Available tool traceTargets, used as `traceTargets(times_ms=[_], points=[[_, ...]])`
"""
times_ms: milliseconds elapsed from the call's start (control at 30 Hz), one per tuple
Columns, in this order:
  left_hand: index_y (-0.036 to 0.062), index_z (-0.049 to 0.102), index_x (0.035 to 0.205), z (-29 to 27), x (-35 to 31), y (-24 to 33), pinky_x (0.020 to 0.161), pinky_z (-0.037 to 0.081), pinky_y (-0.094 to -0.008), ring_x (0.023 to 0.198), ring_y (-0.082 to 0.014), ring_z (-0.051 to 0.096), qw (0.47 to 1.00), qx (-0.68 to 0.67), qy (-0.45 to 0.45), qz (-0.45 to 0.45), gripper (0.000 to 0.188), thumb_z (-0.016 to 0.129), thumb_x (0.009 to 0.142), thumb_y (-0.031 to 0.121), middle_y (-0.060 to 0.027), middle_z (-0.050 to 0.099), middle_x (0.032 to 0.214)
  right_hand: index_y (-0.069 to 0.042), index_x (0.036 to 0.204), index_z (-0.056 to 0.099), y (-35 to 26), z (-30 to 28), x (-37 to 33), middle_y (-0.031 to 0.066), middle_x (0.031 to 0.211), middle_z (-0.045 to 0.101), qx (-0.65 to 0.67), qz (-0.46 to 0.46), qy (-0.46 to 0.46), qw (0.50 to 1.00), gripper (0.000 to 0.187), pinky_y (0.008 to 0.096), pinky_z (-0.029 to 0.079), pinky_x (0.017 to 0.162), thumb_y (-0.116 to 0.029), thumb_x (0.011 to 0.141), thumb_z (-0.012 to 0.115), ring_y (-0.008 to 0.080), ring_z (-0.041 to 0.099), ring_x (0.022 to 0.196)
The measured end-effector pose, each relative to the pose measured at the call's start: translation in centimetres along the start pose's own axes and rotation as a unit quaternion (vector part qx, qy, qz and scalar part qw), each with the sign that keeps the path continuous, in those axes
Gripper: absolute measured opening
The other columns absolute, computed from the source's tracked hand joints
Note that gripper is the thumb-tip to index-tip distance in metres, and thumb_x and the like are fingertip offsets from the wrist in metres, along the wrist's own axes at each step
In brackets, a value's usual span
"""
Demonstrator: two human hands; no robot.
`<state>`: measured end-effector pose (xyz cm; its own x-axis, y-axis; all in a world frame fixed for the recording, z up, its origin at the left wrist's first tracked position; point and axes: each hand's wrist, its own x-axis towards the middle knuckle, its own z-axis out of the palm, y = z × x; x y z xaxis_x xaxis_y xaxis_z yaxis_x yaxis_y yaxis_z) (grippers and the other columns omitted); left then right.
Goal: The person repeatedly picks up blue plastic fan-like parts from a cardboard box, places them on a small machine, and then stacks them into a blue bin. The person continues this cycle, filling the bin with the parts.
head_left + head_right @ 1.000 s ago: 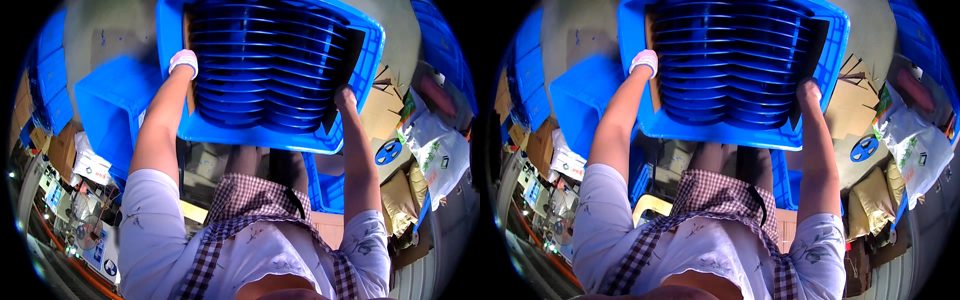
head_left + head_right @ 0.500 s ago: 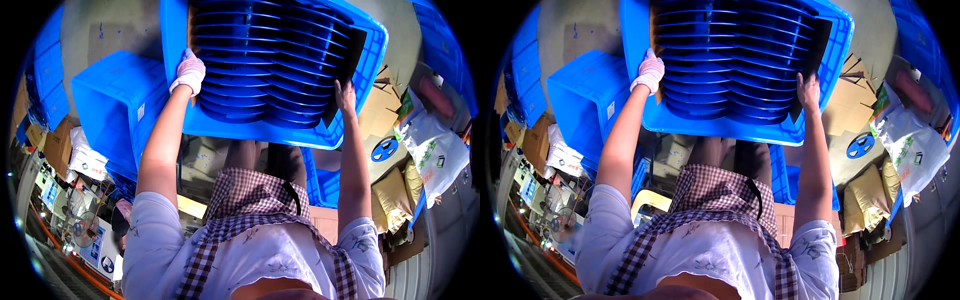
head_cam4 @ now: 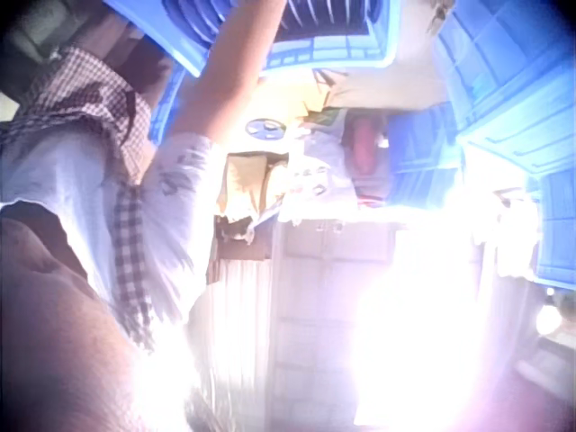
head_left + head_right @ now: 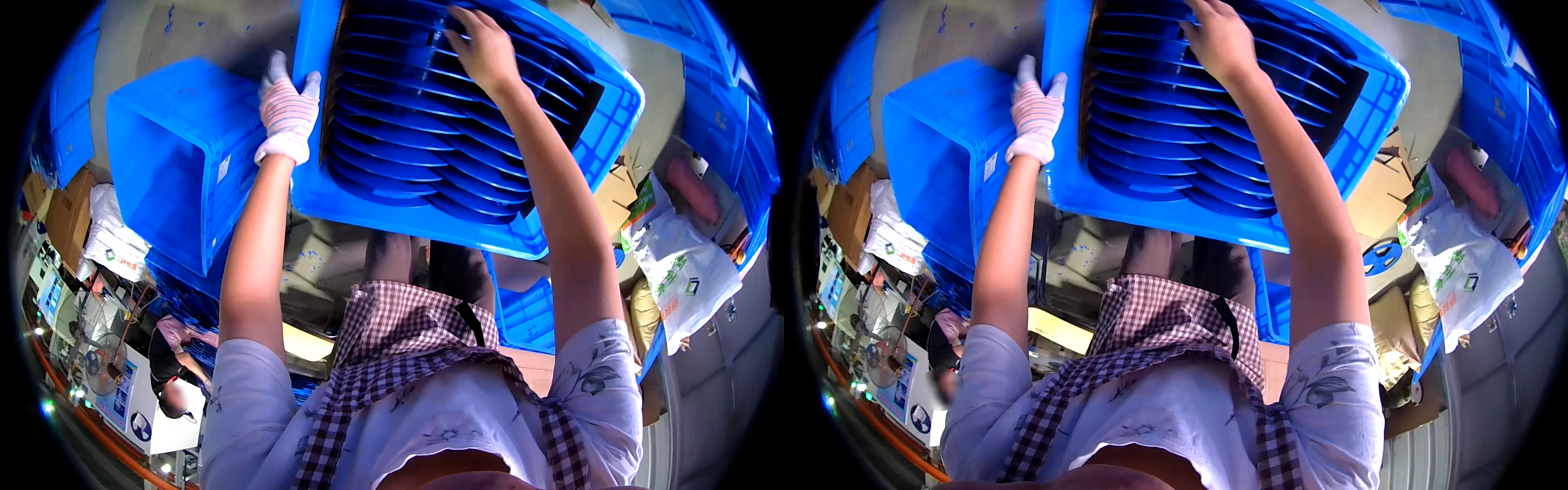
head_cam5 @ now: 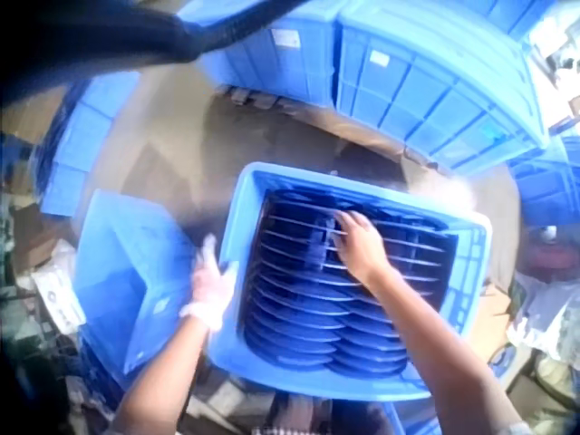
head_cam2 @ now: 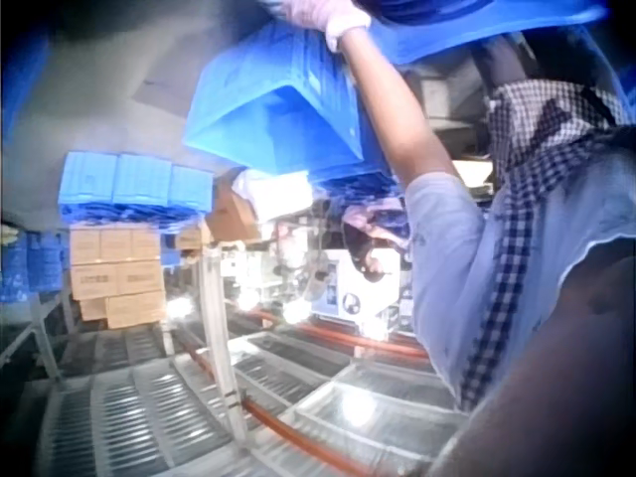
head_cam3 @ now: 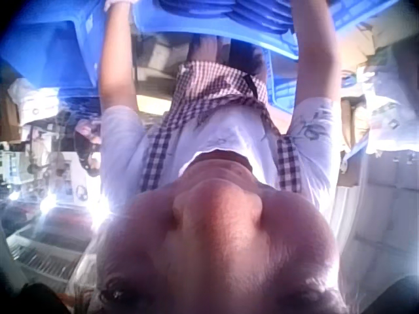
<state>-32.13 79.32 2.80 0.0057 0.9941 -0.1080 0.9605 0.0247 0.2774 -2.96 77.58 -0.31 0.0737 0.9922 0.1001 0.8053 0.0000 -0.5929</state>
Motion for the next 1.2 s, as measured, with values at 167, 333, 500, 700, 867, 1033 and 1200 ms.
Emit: traceTargets(times_ms=[167,333,500,700,867,1033,1200], points=[[-0.0013,0.044,0.131,2.7,0.0,-0.7,0.093,0.045,-0.0424,0.109,-0.0395,0.056,0.982,-0.019,-0.108,-0.153,0.069,0.057,0.084,0.048,-0.0254,0.057,0.120,-0.009,0.105,0.063,0.4,6.5,6.5,0.0135,0.091,0.066,-0.150,0.008,-0.139,0.979,0.024,0.0420,0.052,0.073,-0.025,0.089,0.053,0.0330,0.064,0.083],[0.0013,0.051,0.124,2.6,-0.2,-0.3,0.089,0.046,-0.0442,0.102,-0.0390,0.059,0.984,-0.017,-0.108,-0.143,0.057,0.056,0.086,0.044,-0.0232,0.061,0.113,-0.013,0.094,0.069,1.8,7.4,6.9,0.0110,0.080,0.068,-0.216,-0.071,-0.199,0.953,0.026,0.0398,0.052,0.061,-0.019,0.093,0.044,0.0296,0.066,0.072],[0.0046,0.050,0.125,2.1,0.0,-0.4,0.089,0.047,-0.0444,0.101,-0.0385,0.060,0.979,-0.035,-0.129,-0.153,0.055,0.055,0.087,0.044,-0.0212,0.061,0.114,-0.011,0.100,0.067,1.7,7.8,7.1,0.0127,0.087,0.067,-0.178,-0.045,-0.181,0.966,0.023,0.0406,0.051,0.065,-0.021,0.092,0.047,0.0292,0.066,0.076],[0.0060,0.050,0.125,2.1,-0.2,-0.7,0.093,0.046,-0.0434,0.104,-0.0367,0.059,0.980,-0.058,-0.120,-0.147,0.051,0.057,0.087,0.039,-0.0196,0.059,0.118,-0.010,0.094,0.065,-2.5,11.9,10.8,0.0144,0.085,0.067,-0.183,-0.073,-0.245,0.949,0.021,0.0414,0.052,0.070,-0.025,0.091,0.051,0.0313,0.066,0.081],[0.0048,0.050,0.125,2.1,-0.2,-0.5,0.091,0.046,-0.0434,0.104,-0.0369,0.059,0.981,-0.076,-0.122,-0.131,0.048,0.057,0.088,0.036,-0.0196,0.059,0.117,-0.009,0.089,0.067,-2.6,16.6,12.0,0.0132,0.085,0.068,-0.197,-0.071,-0.226,0.951,0.022,0.0393,0.054,0.069,-0.016,0.089,0.046,0.0288,0.067,0.082],[0.0045,0.050,0.124,2.6,-0.3,-1.1,0.089,0.047,-0.0442,0.101,-0.0373,0.059,0.981,-0.086,-0.121,-0.129,0.049,0.055,0.089,0.038,-0.0199,0.061,0.113,-0.008,0.087,0.066,-1.9,17.0,11.8,0.0122,0.085,0.067,-0.209,-0.108,-0.203,0.951,0.022,0.0397,0.053,0.069,-0.013,0.088,0.045,0.0293,0.067,0.079],[0.0040,0.049,0.125,2.5,0.3,-0.7,0.087,0.047,-0.0449,0.100,-0.0385,0.059,0.976,-0.073,-0.147,-0.139,0.054,0.056,0.087,0.042,-0.0214,0.061,0.111,-0.007,0.088,0.064,-4.2,14.7,9.1,0.0141,0.096,0.063,-0.036,-0.133,-0.024,0.990,0.019,0.0403,0.048,0.082,-0.015,0.088,0.046,0.0296,0.058,0.097]])
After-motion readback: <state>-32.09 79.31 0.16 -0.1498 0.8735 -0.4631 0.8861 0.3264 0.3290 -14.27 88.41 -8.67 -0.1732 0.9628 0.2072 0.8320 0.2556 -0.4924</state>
